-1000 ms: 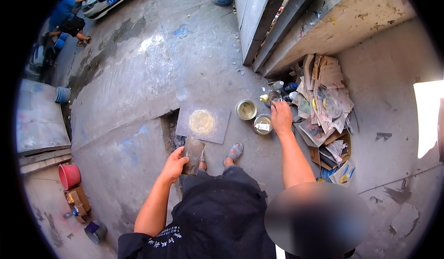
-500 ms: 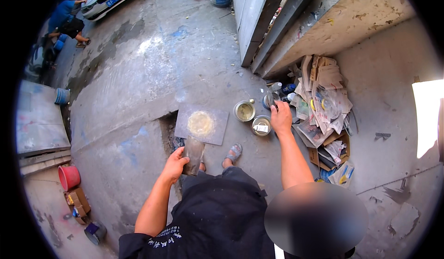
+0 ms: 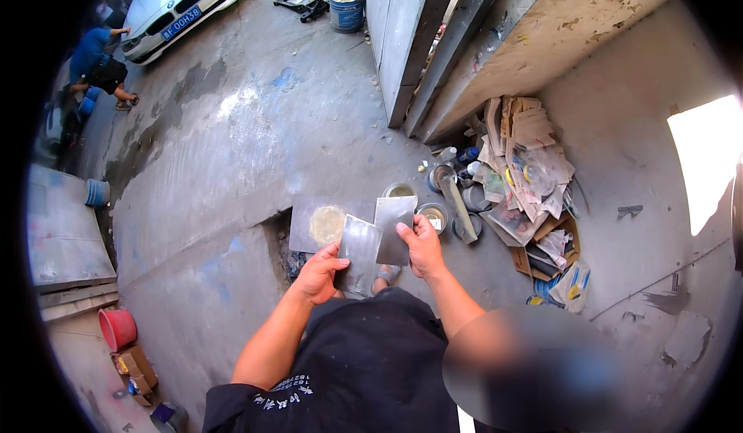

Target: The person applies a beige body filler to the hood of a car using a putty knife and a sanding block. They repeatedly spread the filler across the surface and smooth it out. Another person is visible sitting nearby on the floor.

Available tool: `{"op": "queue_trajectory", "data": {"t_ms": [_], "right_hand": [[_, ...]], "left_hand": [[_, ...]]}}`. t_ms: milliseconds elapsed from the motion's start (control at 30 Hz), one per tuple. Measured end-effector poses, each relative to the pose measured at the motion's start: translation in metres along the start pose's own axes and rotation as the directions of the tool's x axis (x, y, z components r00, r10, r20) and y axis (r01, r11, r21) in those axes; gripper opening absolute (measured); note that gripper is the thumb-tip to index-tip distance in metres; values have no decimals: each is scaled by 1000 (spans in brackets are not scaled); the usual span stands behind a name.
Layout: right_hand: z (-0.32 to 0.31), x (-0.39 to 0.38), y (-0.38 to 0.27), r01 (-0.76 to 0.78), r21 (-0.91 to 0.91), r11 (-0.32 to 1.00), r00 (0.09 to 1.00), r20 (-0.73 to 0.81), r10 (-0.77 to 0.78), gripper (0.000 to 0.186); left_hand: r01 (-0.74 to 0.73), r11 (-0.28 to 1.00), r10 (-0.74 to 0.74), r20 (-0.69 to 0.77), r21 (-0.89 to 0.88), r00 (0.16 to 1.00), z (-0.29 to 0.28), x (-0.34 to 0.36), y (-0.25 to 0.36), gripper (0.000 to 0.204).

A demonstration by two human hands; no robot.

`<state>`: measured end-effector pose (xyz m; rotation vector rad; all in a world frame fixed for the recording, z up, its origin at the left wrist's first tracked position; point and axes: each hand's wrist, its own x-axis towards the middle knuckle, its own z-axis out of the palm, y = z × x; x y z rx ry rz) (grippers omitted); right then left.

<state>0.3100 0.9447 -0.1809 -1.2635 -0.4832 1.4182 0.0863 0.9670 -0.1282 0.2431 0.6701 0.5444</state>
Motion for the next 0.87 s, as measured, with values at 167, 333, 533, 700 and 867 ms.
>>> {"op": "queue_trajectory", "data": {"t_ms": [167,333,533,700,867], "right_hand": [[16,-17,10,29,76,997,1000,2,-30,27],[-55,-63,33,-334,-444,831,938,-239,249,12],[-131,-183,117,-395,-804,446,914,-394,99,6],[-103,-221,121,-375,-815,442,926,-355,130,14],[-92,-236,79,-537,-512,671,830,-181,527,14]], "left_hand": [[96,987,-109,103,128,989,-3,5,4,52],[-13,982,8,27,186,1000,-27,-15,21,46],[-47,964,62,-51,261,997,-68,-36,41,42],[-40,967,58,-65,250,996,-110,-37,42,39],[-19,958,33,-43,287,999,-122,-31,45,42]]}}
